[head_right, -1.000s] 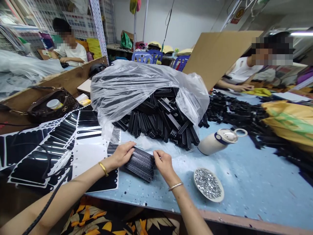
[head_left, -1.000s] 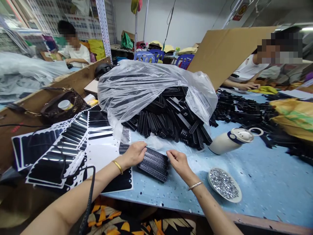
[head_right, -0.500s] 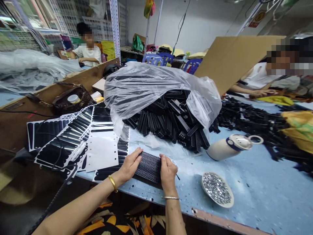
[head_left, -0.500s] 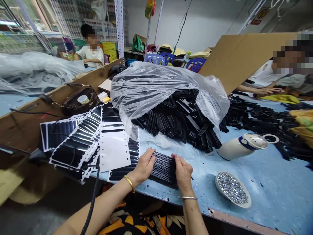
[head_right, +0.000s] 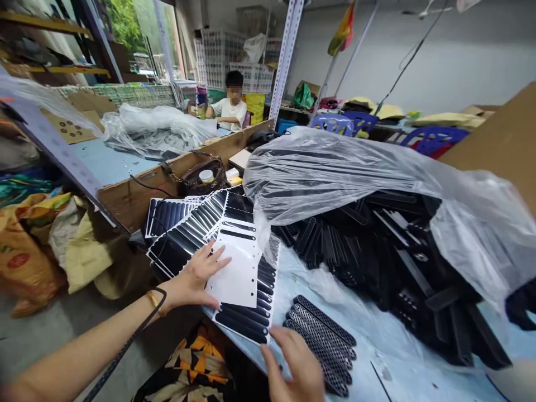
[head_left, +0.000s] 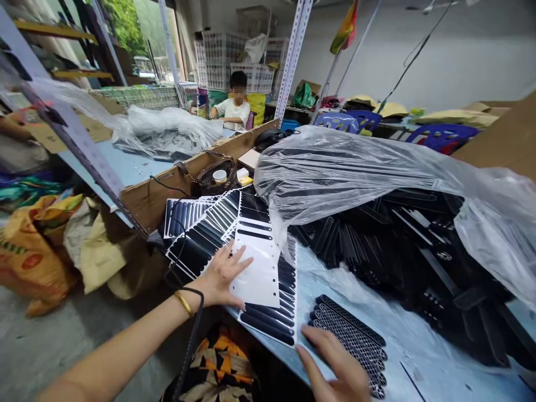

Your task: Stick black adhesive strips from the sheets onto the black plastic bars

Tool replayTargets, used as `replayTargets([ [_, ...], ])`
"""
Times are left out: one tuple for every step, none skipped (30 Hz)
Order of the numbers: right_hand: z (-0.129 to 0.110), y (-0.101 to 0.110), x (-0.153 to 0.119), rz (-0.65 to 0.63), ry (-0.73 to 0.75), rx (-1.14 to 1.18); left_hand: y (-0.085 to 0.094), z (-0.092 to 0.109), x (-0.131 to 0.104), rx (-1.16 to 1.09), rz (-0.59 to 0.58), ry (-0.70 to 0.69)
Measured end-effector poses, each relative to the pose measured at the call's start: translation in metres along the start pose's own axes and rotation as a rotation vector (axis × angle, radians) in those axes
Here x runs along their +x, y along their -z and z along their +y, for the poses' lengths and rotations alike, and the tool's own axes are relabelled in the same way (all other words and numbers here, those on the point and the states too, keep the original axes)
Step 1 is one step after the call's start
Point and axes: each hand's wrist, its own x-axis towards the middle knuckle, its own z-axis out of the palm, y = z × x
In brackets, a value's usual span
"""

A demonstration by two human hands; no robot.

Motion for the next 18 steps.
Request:
replayTargets([
  [-0.004,-0.018,0.012,0.009,0.047,0.006,-0.004,0.0,0.0,0.014,-0.054,-0.02],
  [-0.006,-0.033,0.026,0.022,0.074,0.004,-0.007,0.002,-0.001,0.025,-0.081,-0.031],
  [-0.005,-0.045,0.04,0.026,0.075,-0.007,-0.009,0.004,-0.002,0.034,-0.082,-0.034],
  [-0.003,-0.055,0.053,0.025,0.059,-0.021,-0.01,0.006,-0.003,0.042,-0.066,-0.033],
  [-0.001,-0.062,0.066,0.029,0.029,-0.035,-0.01,0.009,-0.005,0.047,-0.037,-0.028],
  [0.002,-0.068,0.077,0.024,-0.019,-0.041,-0.009,0.013,-0.007,0.046,-0.007,-0.023],
  [0.004,-0.073,0.086,0.007,-0.07,-0.025,-0.007,0.018,-0.01,0.035,0.018,-0.02],
  [0.005,-0.077,0.092,-0.021,-0.121,0.014,-0.006,0.023,-0.013,0.013,0.036,-0.015],
  [0.006,-0.08,0.094,-0.063,-0.169,0.077,-0.005,0.029,-0.017,-0.021,0.041,-0.012],
  [0.005,-0.083,0.094,-0.117,-0.208,0.156,-0.005,0.035,-0.021,-0.062,0.031,-0.004],
  [0.005,-0.085,0.091,-0.159,-0.235,0.233,-0.005,0.041,-0.025,-0.108,0.013,0.007],
  [0.005,-0.086,0.086,-0.185,-0.253,0.293,-0.007,0.046,-0.03,-0.159,-0.006,0.022],
  [0.004,-0.086,0.08,-0.195,-0.265,0.327,-0.008,0.051,-0.035,-0.218,-0.017,0.044],
  [0.004,-0.084,0.074,-0.193,-0.274,0.333,-0.01,0.054,-0.04,-0.286,-0.02,0.073],
  [0.004,-0.08,0.068,-0.18,-0.282,0.319,-0.012,0.057,-0.045,-0.369,-0.007,0.114],
  [0.004,-0.076,0.062,-0.164,-0.295,0.297,-0.014,0.058,-0.049,-0.472,0.029,0.181],
  [0.003,-0.07,0.057,-0.145,-0.316,0.284,-0.015,0.058,-0.053,-0.595,0.092,0.281],
  [0.002,-0.064,0.054,-0.124,-0.342,0.291,-0.016,0.057,-0.055,-0.734,0.167,0.409],
])
